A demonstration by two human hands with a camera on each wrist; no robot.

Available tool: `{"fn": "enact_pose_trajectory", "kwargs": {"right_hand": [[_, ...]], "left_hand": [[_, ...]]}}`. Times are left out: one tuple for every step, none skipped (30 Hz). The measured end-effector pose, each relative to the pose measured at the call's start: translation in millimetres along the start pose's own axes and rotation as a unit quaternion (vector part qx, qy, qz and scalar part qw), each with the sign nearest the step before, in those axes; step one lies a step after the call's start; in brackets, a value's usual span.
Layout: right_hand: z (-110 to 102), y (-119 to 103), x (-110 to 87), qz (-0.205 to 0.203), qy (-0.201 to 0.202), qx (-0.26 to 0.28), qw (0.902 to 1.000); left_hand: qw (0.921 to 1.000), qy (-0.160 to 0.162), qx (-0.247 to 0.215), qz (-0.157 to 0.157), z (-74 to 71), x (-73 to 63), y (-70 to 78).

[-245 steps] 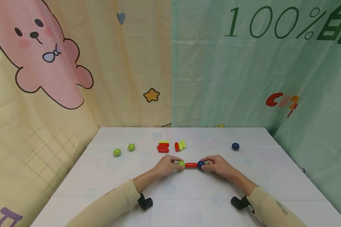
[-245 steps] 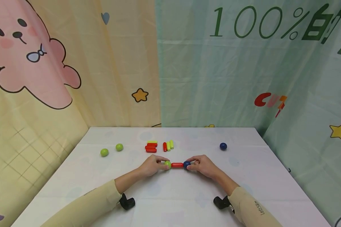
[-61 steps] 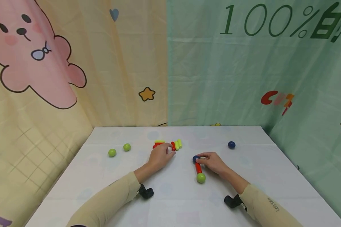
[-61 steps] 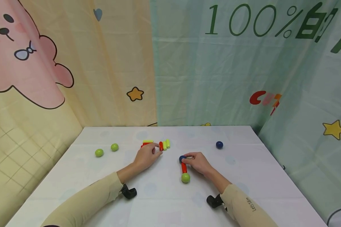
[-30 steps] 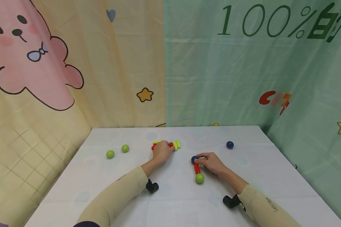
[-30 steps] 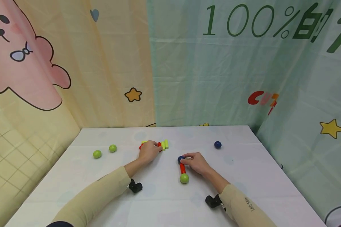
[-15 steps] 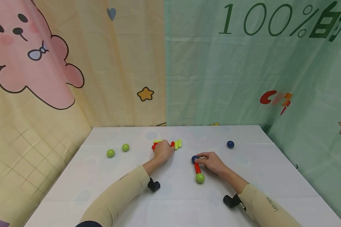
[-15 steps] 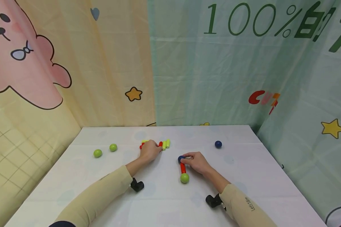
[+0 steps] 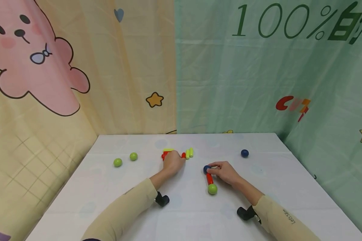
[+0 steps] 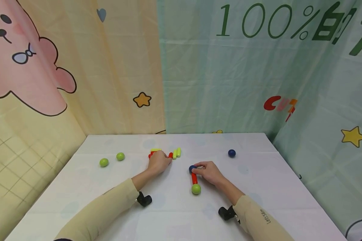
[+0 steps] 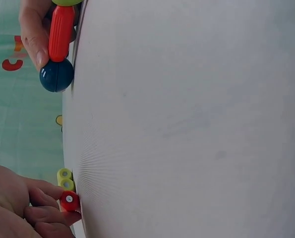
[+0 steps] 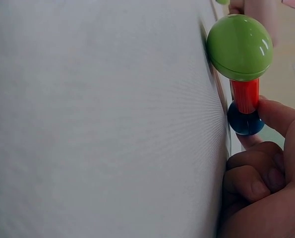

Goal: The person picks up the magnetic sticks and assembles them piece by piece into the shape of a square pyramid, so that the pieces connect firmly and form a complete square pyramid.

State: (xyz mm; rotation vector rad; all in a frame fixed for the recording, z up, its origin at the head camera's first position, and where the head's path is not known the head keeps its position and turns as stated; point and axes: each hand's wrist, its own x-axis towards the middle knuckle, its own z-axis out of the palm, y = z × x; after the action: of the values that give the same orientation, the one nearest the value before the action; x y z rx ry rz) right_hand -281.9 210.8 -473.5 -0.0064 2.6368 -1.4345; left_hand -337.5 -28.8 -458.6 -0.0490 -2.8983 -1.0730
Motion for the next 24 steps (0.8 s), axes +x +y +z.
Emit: {"fn": "enact_pose_trajectory", "kwargs": {"right_hand": [[0, 0, -0.3, -0.001, 0.000, 0.001, 1.0000], [0, 0, -0.2, -0.001, 0.000, 0.002, 1.0000], [0, 0, 0.4, 0.000, 0.000, 0.001, 1.0000], [0, 0, 0.7, 0.000, -0.001, 0.001, 1.0000], [0, 1, 0.8, 0.001, -0.001, 0.000, 1.0000], [0, 1, 1.2, 0.002, 0.000, 0.000, 1.0000], [0, 1, 1.2, 0.003, -0.001, 0.000, 1.0000], [0, 2, 1.8, 0.005, -0.001, 0.000, 1.0000], [0, 2, 1.7, 0.005, -0.001, 0.000, 1.0000], [0, 2, 1.5, 0.005, -0.001, 0.001, 1.0000], [0, 2, 1.1, 0.004, -0.001, 0.001, 1.0000], [0, 2, 0.9, 0.002, -0.002, 0.000, 1.0000], [0, 2, 0.5, 0.000, -0.002, -0.001, 1.0000], [0, 1, 0.1, -0.001, -0.002, -0.002, 1.0000], [0, 1, -0.3, -0.003, -0.003, -0.003, 1.0000], [0, 1, -0.6, -0.002, -0.003, -0.002, 1.0000], [0, 1, -0.8, -0.002, -0.003, -0.003, 1.0000], [0, 0, -0.8, -0.002, -0.002, -0.003, 1.0000], [0, 0, -0.9, -0.001, -0.002, -0.003, 1.0000], [0, 0, -0.9, -0.001, -0.001, -0.003, 1.0000], [0, 0, -0.9, -0.001, -0.001, -0.004, 1.0000], [0, 0, -0.8, -0.001, 0.000, -0.004, 1.0000], [0, -1, -0.8, -0.002, 0.002, -0.007, 1.0000], [0, -1, -0.7, -0.003, 0.001, -0.009, 1.0000]], "left_hand": [[1.0000, -0.001, 0.002, 0.003, -0.6, -1.3, -0.4], [1.0000, -0.002, 0.003, 0.005, -1.3, -2.7, -0.6], [1.0000, -0.003, 0.004, 0.007, -2.1, -4.2, -0.9], [1.0000, -0.005, 0.004, 0.008, -3.0, -5.7, -1.1], [0.9999, -0.008, 0.004, 0.007, -3.6, -7.2, -1.5], [0.9999, -0.010, 0.004, 0.006, -4.5, -8.8, -1.7], [0.9999, -0.013, 0.004, 0.004, -5.4, -10.4, -1.8], [0.9999, -0.014, 0.004, 0.004, -6.0, -11.9, -2.1], [0.9999, -0.015, 0.006, 0.004, -6.4, -13.4, -2.4], [0.9998, -0.018, 0.006, 0.003, -7.0, -14.8, -2.8], [0.9998, -0.020, 0.006, 0.000, -7.4, -16.0, -3.1], [0.9998, -0.020, 0.006, 0.000, -7.8, -17.2, -3.3], [0.9997, -0.023, 0.003, -0.002, -8.4, -18.4, -3.5], [0.9997, -0.025, 0.002, -0.004, -8.8, -19.5, -3.8], [0.9996, -0.028, 0.000, -0.006, -9.4, -20.6, -4.1], [0.9994, -0.032, -0.003, -0.008, -10.1, -21.5, -4.3], [0.9993, -0.035, -0.006, -0.009, -10.7, -22.4, -4.6], [0.9992, -0.037, -0.010, -0.009, -11.4, -23.0, -4.9], [0.9990, -0.042, -0.016, -0.010, -12.2, -23.6, -5.2], [0.9987, -0.046, -0.020, -0.008, -12.9, -24.0, -5.7], [0.9984, -0.050, -0.026, -0.007, -13.7, -24.3, -6.1], [0.9981, -0.054, -0.030, -0.004, -14.5, -24.6, -6.6], [0.9979, -0.056, -0.031, -0.001, -15.1, -24.9, -7.2], [0.9978, -0.059, -0.030, 0.003, -15.6, -25.1, -7.9]]}}
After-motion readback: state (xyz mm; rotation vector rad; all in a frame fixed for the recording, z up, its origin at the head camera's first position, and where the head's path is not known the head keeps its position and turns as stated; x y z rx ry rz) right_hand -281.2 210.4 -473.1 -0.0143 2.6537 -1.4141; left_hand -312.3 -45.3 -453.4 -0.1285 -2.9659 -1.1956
